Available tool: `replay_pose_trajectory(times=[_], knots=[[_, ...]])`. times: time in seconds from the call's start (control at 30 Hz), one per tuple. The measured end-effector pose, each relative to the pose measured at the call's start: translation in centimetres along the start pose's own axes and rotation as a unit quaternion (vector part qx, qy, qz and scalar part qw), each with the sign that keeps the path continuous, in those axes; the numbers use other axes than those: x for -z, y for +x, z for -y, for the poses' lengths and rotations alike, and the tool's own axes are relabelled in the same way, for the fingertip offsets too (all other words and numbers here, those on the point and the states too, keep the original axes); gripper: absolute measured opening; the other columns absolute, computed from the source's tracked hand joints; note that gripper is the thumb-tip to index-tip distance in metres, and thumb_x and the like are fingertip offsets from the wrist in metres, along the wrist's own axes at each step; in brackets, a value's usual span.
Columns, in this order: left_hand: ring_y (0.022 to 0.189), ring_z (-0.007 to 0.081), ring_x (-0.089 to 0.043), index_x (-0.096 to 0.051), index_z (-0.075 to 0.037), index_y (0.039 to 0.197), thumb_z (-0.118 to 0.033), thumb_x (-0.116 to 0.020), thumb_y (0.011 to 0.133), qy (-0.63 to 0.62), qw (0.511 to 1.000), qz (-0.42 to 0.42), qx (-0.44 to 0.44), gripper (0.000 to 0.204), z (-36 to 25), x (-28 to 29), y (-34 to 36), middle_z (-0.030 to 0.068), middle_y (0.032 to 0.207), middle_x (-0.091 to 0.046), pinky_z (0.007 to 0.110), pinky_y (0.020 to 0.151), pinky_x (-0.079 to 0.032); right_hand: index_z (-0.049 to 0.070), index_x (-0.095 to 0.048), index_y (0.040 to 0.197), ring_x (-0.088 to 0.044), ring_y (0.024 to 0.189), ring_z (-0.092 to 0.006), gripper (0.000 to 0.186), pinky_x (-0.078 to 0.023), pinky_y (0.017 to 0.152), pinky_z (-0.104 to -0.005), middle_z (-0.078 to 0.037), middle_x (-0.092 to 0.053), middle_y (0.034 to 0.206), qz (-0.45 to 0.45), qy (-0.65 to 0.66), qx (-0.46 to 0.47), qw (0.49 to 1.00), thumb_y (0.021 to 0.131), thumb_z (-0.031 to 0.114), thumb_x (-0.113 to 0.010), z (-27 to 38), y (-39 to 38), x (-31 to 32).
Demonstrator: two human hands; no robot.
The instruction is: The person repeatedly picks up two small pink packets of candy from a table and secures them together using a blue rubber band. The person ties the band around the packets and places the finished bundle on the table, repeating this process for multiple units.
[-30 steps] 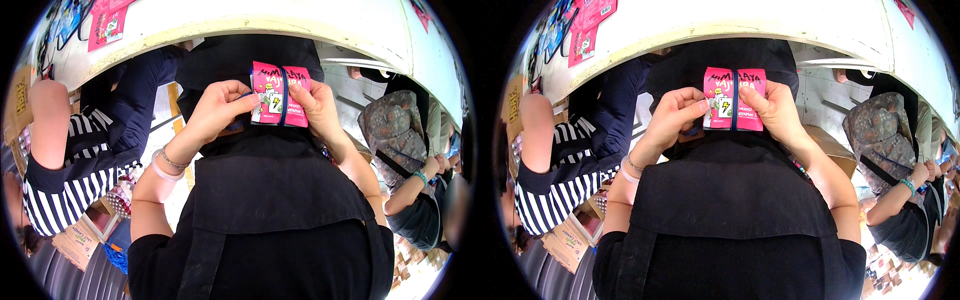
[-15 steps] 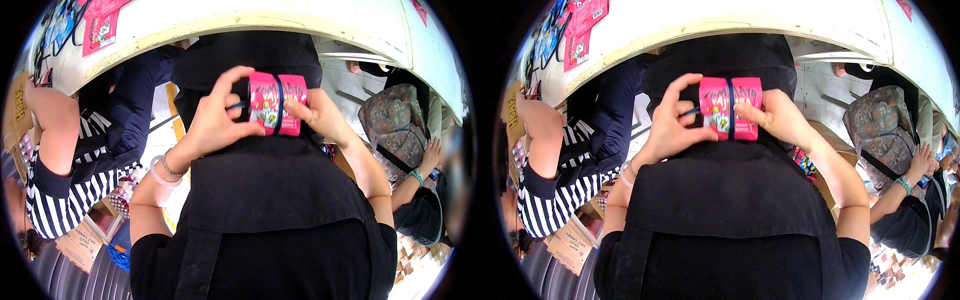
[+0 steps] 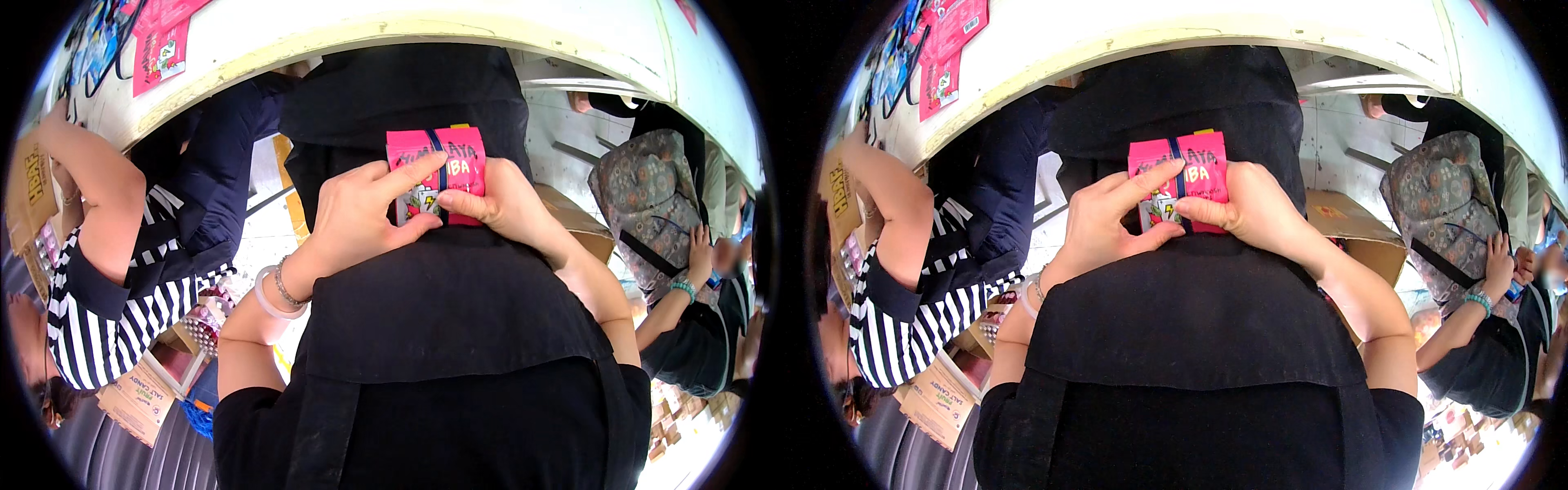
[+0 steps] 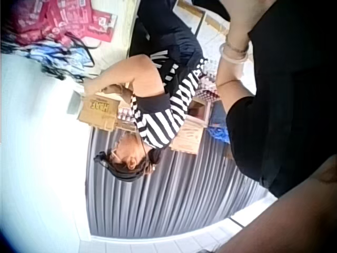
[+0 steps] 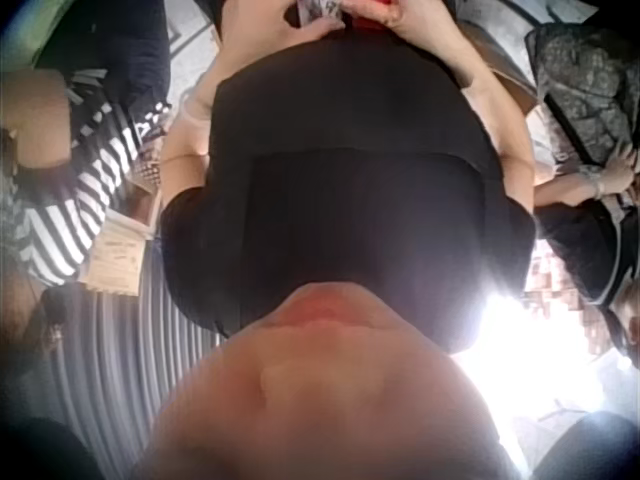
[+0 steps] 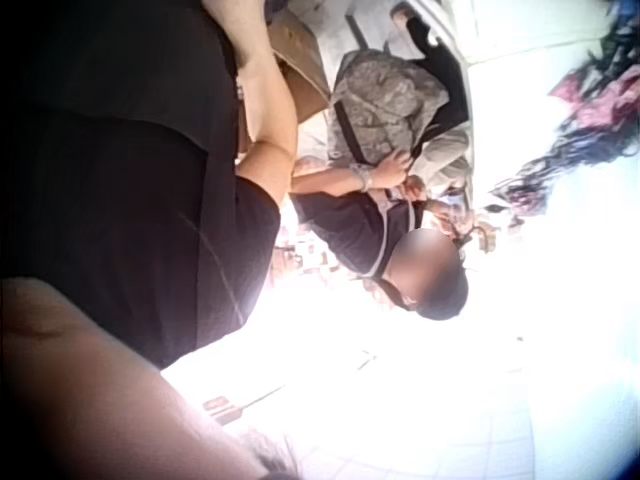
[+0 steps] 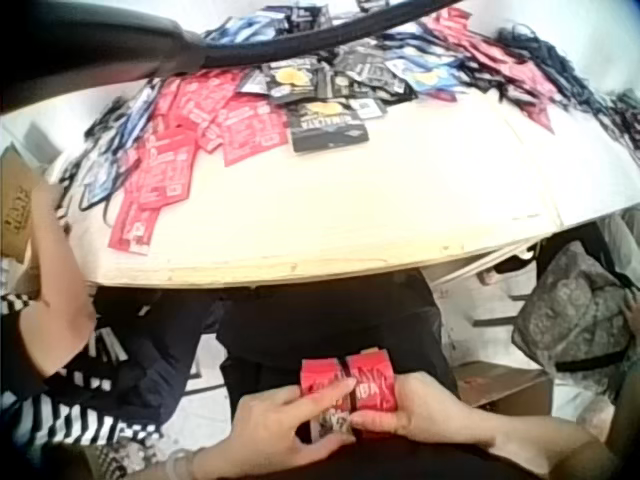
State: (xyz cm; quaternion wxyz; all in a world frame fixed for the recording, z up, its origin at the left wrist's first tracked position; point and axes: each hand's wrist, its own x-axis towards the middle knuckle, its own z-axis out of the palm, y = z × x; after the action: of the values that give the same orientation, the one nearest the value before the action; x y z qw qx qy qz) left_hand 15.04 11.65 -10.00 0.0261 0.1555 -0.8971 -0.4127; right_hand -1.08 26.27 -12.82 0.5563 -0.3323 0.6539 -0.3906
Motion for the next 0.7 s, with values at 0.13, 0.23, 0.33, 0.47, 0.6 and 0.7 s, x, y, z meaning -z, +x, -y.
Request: replay_pose_trajectory(times=[0.13, 0.23, 0.33, 0.47, 0.6, 0.7], knots=[[0.055, 0.0193, -0.058, -0.06, -0.014, 0.124, -0.031, -0.084, 0.062, 0.141, 0.989, -0.018, -0.047, 0.068, -0.3, 0.2, 0.3, 0.0061, 0.073, -0.062, 0.028, 0.05, -0.046, 0.001, -0.067, 0.093, -0.067, 0.072, -0.0284, 0.048, -0.05, 0.067, -0.0361, -0.015, -0.068, 0.077, 0.009, -0.026, -0.005, 1.0, 0.08, 0.047, -0.07, 0.3, 0.9, 0.6], [0.055, 0.0183, -0.058, -0.056, -0.006, 0.125, -0.029, -0.084, 0.062, 0.043, 0.988, -0.133, -0.064, 0.073, -0.3, -0.1, 0.2, 0.0067, 0.075, -0.064, 0.027, 0.05, -0.045, 0.0, -0.067, 0.092, -0.067, 0.073, -0.0267, 0.046, -0.05, 0.068, -0.0339, -0.015, -0.068, 0.078, -0.02, 0.024, 0.017, 0.999, 0.08, 0.044, -0.072, 1.0, 0.6, 0.5], [0.056, 0.0209, -0.06, -0.06, 0.0, 0.11, -0.015, -0.072, 0.079, -0.033, 0.984, -0.131, 0.118, 0.036, -1.1, 1.7, -1.7, 0.0102, 0.071, -0.065, 0.028, 0.052, -0.046, -0.001, -0.067, 0.091, -0.069, 0.073, -0.0248, 0.043, -0.052, 0.068, -0.0315, -0.015, -0.069, 0.076, -0.093, 0.021, 0.082, 0.992, 0.079, 0.04, -0.074, 2.2, -0.4, 0.5], [0.056, 0.0221, -0.061, -0.064, -0.002, 0.089, -0.009, -0.062, 0.086, 0.013, 0.992, -0.069, 0.106, 0.008, 0.6, 3.2, -0.6, 0.0108, 0.066, -0.061, 0.03, 0.052, -0.045, -0.001, -0.066, 0.086, -0.069, 0.068, -0.0275, 0.045, -0.052, 0.063, -0.0339, -0.012, -0.068, 0.068, -0.153, -0.164, 0.032, 0.974, 0.077, 0.043, -0.074, 2.2, 0.6, 1.2], [0.056, 0.0243, -0.061, -0.06, -0.003, 0.08, -0.009, -0.064, 0.084, -0.035, 0.99, -0.115, 0.072, 0.009, -0.8, 3.3, 1.6, 0.0115, 0.065, -0.059, 0.033, 0.052, -0.045, -0.004, -0.064, 0.079, -0.066, 0.068, -0.0335, 0.054, -0.052, 0.062, -0.0379, -0.017, -0.065, 0.066, -0.172, -0.182, 0.042, 0.967, 0.076, 0.05, -0.071, 1.7, 2.5, 1.0], [0.058, 0.0289, -0.06, -0.056, -0.004, 0.078, -0.008, -0.066, 0.081, 0.046, 0.979, -0.192, -0.055, 0.01, -0.4, 0.5, 4.5, 0.0116, 0.066, -0.059, 0.036, 0.051, -0.046, -0.005, -0.062, 0.076, -0.065, 0.067, -0.0373, 0.057, -0.051, 0.062, -0.0411, -0.021, -0.063, 0.065, -0.162, -0.232, -0.006, 0.959, 0.077, 0.051, -0.07, 2.6, 4.0, 0.6]])
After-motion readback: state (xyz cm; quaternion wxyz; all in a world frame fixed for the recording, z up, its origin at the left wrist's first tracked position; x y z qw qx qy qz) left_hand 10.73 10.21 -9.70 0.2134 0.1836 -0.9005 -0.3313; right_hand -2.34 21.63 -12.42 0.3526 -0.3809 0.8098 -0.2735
